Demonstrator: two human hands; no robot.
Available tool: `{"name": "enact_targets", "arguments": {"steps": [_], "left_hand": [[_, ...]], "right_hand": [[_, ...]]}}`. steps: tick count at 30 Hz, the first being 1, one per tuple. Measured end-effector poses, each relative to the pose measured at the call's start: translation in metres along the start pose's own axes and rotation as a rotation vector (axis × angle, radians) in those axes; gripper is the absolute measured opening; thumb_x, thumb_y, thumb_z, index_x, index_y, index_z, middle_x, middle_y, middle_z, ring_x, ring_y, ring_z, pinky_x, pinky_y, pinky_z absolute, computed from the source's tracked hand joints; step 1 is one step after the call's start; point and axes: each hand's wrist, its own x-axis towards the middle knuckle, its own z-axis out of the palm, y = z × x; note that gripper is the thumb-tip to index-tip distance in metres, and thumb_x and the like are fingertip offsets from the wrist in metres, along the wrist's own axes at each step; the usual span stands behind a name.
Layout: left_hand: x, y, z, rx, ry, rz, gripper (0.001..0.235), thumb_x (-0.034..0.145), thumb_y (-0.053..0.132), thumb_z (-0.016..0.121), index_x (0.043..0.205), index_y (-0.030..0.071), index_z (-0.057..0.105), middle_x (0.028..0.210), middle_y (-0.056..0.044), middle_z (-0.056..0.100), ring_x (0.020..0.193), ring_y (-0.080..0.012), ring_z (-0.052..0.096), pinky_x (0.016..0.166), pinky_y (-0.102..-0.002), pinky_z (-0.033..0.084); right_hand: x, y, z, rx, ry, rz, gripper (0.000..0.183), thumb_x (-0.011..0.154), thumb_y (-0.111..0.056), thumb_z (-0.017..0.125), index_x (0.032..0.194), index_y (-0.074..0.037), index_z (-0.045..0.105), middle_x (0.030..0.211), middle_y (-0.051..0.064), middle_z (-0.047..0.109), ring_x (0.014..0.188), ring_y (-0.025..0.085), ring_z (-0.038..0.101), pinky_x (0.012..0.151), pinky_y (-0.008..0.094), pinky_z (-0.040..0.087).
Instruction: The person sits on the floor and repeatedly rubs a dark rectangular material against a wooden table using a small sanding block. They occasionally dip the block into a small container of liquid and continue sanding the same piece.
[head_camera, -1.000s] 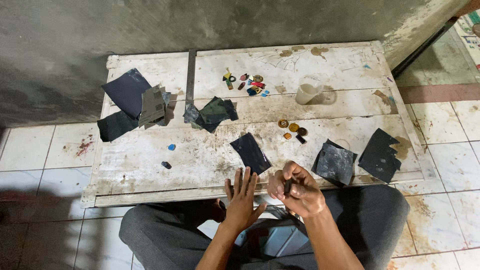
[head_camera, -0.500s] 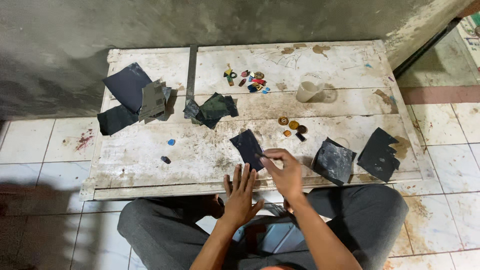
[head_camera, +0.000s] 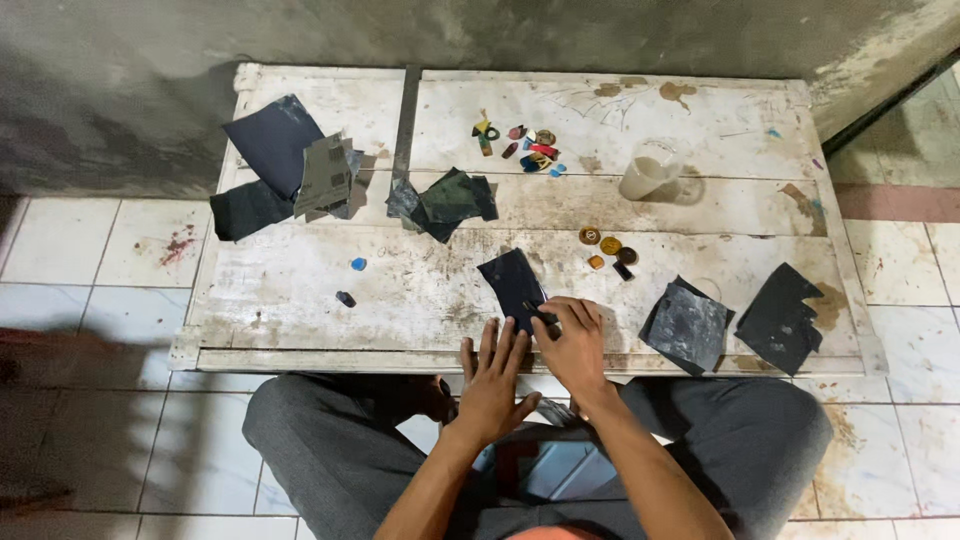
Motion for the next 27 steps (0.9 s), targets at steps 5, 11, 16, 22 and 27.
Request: {"name": "enact_targets", "arguments": {"steps": [5,11,16,22,27], "left_hand": [[0.002,0.000,-0.002,-0.041,-0.009,-0.011,0.095,0.083,0.047,0.069,0.155,0.007,0.023,0.165,-0.014,0.008,0.150,-0.0387,0.002,0.111,-0.067,0.003],[0.000,-0.002,0.001,-0.103,-0.001,-0.005,0.091,0.089,0.050,0.060,0.157,0.008,0.018,0.165,-0.013,0.005,0.151,-0.0385,-0.003,0.112,-0.067,0.000],[-0.002,-0.003,0.000,-0.117,-0.028,0.000,0.088,0.095,0.052,0.056,0.159,0.009,0.013,0.166,-0.012,-0.001,0.151,-0.0381,-0.008,0.112,-0.067,-0.004],[0.001,-0.005,-0.002,-0.082,0.031,0.016,0.085,0.095,0.057,0.048,0.157,0.008,0.020,0.165,-0.012,0.005,0.151,-0.0383,-0.003,0.112,-0.067,-0.001],[0.000,-0.002,-0.002,-0.057,-0.015,-0.002,0.095,0.086,0.050,0.068,0.157,0.009,0.020,0.165,-0.012,0.004,0.150,-0.0375,-0.004,0.111,-0.067,0.000]], "right_hand": [[0.006,0.003,0.009,0.000,-0.080,-0.013,0.005,0.085,-0.016,0.069,0.089,-0.016,0.071,0.095,-0.001,0.070,0.093,0.023,0.059,0.086,0.039,0.043],[0.033,0.028,0.044,0.003,-0.133,-0.063,0.009,0.087,-0.012,0.067,0.078,-0.010,0.067,0.089,0.004,0.072,0.087,0.022,0.059,0.082,0.038,0.043],[0.068,0.052,0.077,0.033,-0.209,0.027,0.012,0.091,-0.019,0.066,0.081,-0.012,0.067,0.097,0.007,0.074,0.092,0.022,0.064,0.094,0.045,0.042],[0.044,0.045,0.052,0.033,-0.194,-0.024,0.009,0.085,-0.010,0.068,0.077,-0.013,0.065,0.093,0.009,0.075,0.092,0.022,0.067,0.088,0.040,0.048],[0.003,0.014,-0.009,0.070,-0.161,-0.088,0.015,0.085,-0.006,0.062,0.073,-0.013,0.058,0.081,0.000,0.063,0.081,0.021,0.061,0.080,0.035,0.043]]}}
